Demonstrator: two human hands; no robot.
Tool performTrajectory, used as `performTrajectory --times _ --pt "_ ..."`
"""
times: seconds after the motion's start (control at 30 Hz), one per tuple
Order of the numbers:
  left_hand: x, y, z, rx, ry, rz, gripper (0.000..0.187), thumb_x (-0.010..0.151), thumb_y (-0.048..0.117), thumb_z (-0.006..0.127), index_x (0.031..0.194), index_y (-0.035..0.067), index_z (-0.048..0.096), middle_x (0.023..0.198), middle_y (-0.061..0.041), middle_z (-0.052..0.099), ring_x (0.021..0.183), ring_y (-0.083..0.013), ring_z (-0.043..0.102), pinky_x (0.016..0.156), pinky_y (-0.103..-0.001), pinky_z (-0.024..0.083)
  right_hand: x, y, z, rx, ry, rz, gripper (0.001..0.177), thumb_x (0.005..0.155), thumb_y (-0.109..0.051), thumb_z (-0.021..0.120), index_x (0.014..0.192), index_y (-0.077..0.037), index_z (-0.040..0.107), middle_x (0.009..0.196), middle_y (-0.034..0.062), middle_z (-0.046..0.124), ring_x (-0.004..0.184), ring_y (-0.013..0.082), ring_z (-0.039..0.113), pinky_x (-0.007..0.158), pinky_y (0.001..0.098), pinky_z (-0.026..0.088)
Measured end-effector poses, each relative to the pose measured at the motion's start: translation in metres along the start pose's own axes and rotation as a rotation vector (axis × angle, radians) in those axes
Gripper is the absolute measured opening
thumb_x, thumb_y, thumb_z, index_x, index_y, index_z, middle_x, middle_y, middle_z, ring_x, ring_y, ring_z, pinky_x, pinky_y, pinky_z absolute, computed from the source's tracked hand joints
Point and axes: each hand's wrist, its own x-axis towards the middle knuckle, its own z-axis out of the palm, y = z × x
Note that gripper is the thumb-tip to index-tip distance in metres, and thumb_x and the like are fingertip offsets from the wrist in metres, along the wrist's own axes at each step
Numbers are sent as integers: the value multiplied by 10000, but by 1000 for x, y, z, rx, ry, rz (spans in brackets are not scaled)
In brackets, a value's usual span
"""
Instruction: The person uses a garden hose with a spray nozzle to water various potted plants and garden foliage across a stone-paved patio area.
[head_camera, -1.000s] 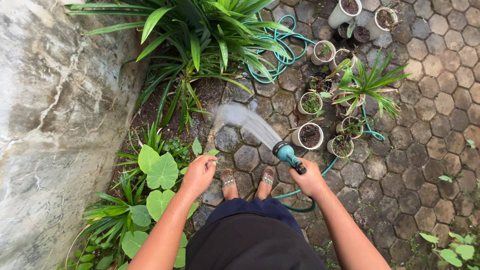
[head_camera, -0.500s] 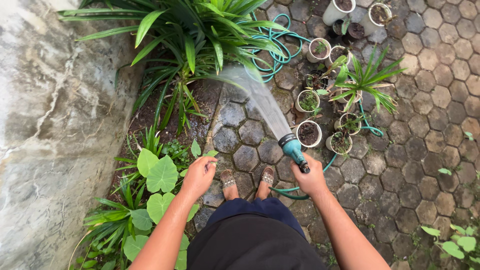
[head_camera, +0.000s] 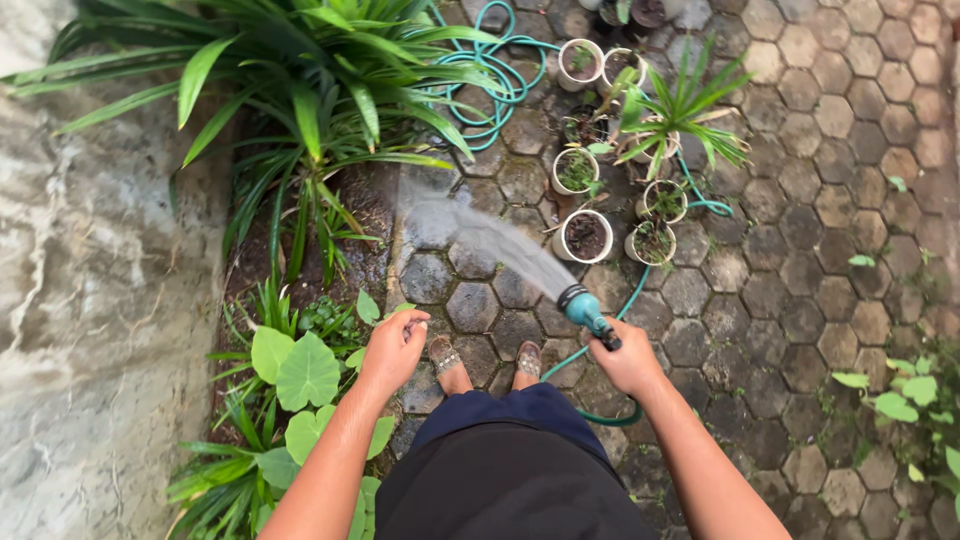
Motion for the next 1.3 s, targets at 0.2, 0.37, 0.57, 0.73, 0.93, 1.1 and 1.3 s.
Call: performTrajectory --times 0.2,0.37,0.57,0.73,0.93,1.1,1.3 --pt "13 20 16 23 -55 39 227 915 163 639 1079 35 729 875 -93 678 736 -183 624 706 -332 520 -15 42 -38 -29 246 214 199 852 -201 696 888 -5 684 632 98 612 594 158 541 585 378 476" --pt "21 41 36 42 -84 53 228 924 164 632 1084 35 731 889 -95 688 722 -182 625 688 -328 518 -24 59 -68 108 339 367 230 866 -220 699 831 1 646 607 80 602 550 149 559 544 369 464" --pt "25 69 75 76 -108 81 232 914 163 639 1083 36 735 866 -104 696 710 -176 639 677 -328 520 -33 81 -94 169 379 348 191 864 -194 696 822 -14 648 603 47 585 535 124 549 520 345 459" --pt "20 90 115 86 -136 109 224 907 158 647 1075 33 729 885 -114 684 749 -196 646 712 -333 530 -37 105 -110 157 405 311 193 883 -190 692 817 -14 645 599 36 583 547 113 534 525 336 444" --pt "15 117 163 60 -162 119 216 908 156 647 1065 31 728 900 -105 685 767 -203 656 724 -341 537 -34 133 -143 177 390 282 215 878 -194 703 791 -16 619 599 34 570 549 110 516 525 337 437" --pt "14 135 202 57 -151 151 216 922 161 645 1076 33 727 896 -102 685 750 -196 651 723 -333 534 -32 150 -167 160 339 254 209 874 -188 697 787 -17 612 592 44 568 558 112 516 532 343 443" --pt "7 155 236 36 -151 161 213 919 160 651 1066 28 730 864 -109 673 729 -198 632 700 -339 528 -34 166 -174 126 295 160 153 849 -183 699 878 -37 664 606 24 584 569 102 519 556 323 460"
